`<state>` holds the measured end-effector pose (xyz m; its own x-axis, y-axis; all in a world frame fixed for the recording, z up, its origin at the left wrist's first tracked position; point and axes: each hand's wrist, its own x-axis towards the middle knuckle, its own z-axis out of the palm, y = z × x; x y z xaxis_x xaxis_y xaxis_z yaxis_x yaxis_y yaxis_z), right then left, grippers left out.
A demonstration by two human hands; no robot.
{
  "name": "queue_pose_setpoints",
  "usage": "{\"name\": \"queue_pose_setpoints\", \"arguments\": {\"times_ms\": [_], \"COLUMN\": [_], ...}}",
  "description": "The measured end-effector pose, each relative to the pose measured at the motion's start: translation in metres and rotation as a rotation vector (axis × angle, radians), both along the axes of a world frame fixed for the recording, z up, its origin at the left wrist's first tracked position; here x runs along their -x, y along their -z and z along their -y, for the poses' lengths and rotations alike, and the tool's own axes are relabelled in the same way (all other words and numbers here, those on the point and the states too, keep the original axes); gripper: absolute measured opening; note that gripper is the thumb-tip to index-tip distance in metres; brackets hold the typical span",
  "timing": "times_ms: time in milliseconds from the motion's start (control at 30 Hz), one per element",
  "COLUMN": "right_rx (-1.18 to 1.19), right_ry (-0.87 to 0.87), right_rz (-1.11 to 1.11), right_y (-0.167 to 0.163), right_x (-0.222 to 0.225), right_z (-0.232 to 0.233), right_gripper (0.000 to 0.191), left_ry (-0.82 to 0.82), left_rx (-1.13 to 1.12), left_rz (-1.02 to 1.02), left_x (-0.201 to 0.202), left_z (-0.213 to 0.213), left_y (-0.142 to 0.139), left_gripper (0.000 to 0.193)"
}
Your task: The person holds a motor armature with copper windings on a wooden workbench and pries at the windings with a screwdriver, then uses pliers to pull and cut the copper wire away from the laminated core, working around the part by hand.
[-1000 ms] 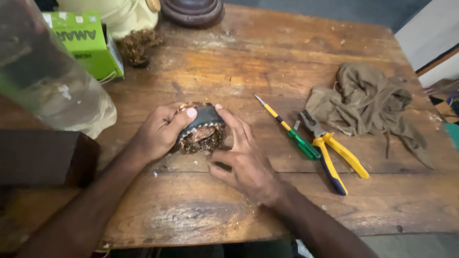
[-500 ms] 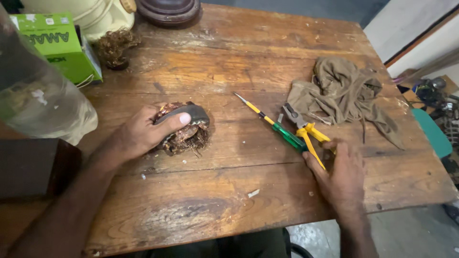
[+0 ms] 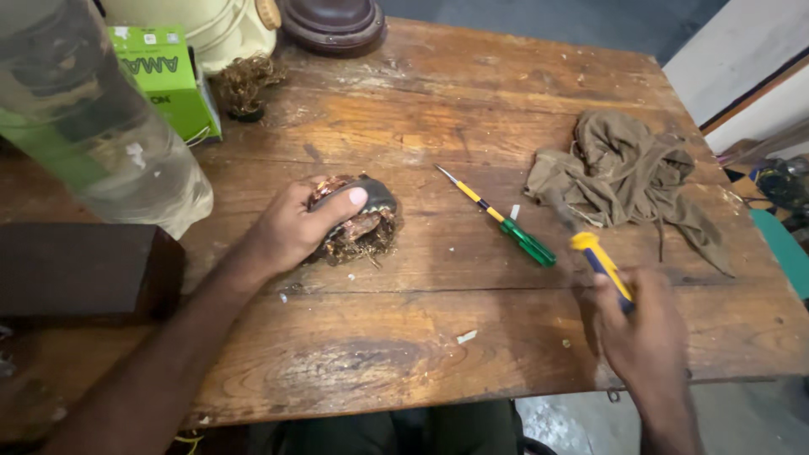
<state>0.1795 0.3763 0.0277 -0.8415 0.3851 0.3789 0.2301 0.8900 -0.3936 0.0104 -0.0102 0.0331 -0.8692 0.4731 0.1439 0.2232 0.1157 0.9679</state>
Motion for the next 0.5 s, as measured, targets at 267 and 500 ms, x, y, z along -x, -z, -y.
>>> {"name": "queue_pose_setpoints", "arguments": {"times_ms": [267, 500], "right_rx": [-0.011, -0.315], "right_ry": [-0.286, -0.392], "right_rz": [0.213, 0.143], "right_y": [-0.018, -0.017], "right_x": [-0.023, 0.006], "right_z": [0.083, 0.140], "right_gripper": [0.046, 0.062], "left_ry": [-0.115, -0.182], "left_rx": [0.184, 0.240], "left_rz": [0.001, -0.060], "left_x": [-0.007, -0.014], "left_z": [-0.006, -0.009], "left_y": [-0.018, -0.022], "left_gripper": [0.042, 0.042]}}
